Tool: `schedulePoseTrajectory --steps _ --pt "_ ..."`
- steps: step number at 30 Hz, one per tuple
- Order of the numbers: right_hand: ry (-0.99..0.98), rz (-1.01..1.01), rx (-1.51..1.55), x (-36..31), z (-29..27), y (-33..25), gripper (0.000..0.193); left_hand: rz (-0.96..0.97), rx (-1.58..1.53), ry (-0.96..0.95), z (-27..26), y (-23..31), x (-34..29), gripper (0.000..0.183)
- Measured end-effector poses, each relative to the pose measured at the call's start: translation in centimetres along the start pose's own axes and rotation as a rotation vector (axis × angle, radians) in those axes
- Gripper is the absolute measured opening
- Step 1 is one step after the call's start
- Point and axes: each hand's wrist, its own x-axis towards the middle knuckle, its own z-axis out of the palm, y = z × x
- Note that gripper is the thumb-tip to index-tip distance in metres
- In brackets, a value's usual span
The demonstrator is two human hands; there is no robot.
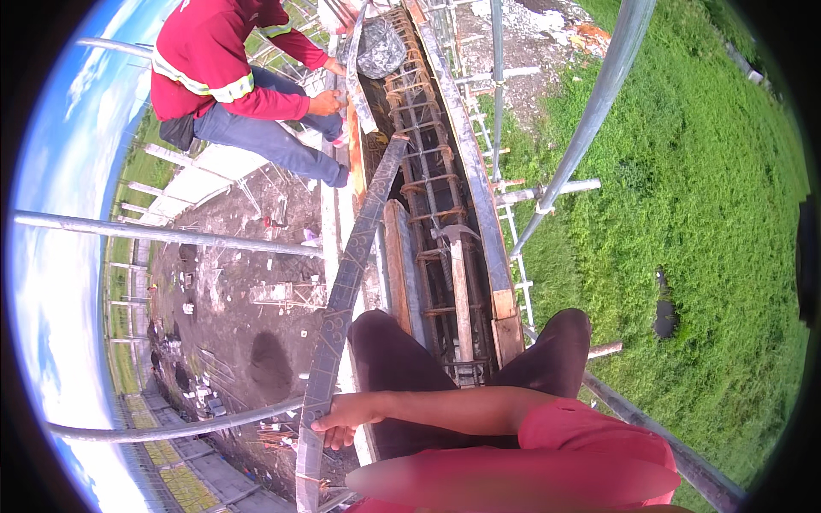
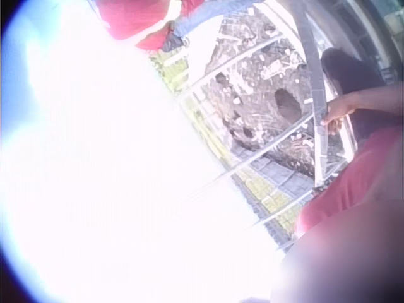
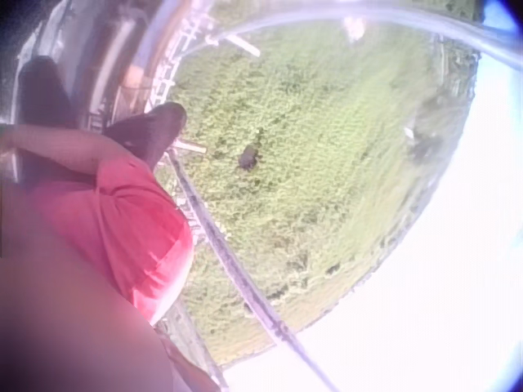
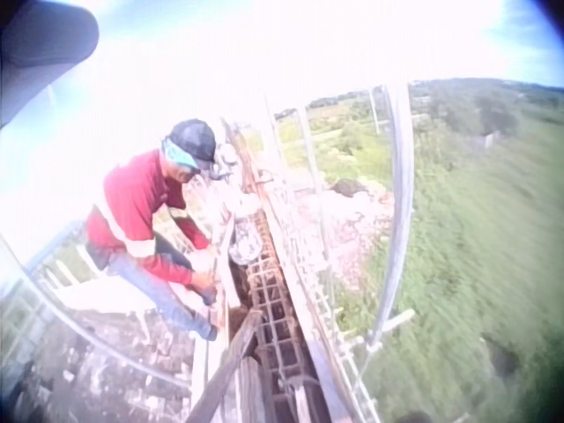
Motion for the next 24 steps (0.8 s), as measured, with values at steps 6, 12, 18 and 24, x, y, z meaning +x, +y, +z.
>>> schedulePoseTrajectory --steps 6,12,18,24 --pt "-0.107 -0.013 -0.248 -2.0 2.7 -2.8 0.071 -0.1 0.021 0.055 0.3 -1.1 0.7 0.055" --pt "0.167 -0.272 -0.031 -9.1 0.9 -5.0 0.069 -0.139 0.025 0.188 0.1 -2.5 3.7 0.052" --pt "0.338 -0.315 -0.063 -15.1 -0.3 -4.8 0.054 -0.013 -0.069 0.221 0.9 1.2 12.1 0.028" --pt "0.475 -0.455 -0.157 -17.2 1.7 -6.2 0.056 -0.19 -0.322 0.444 1.9 9.7 19.8 0.086"
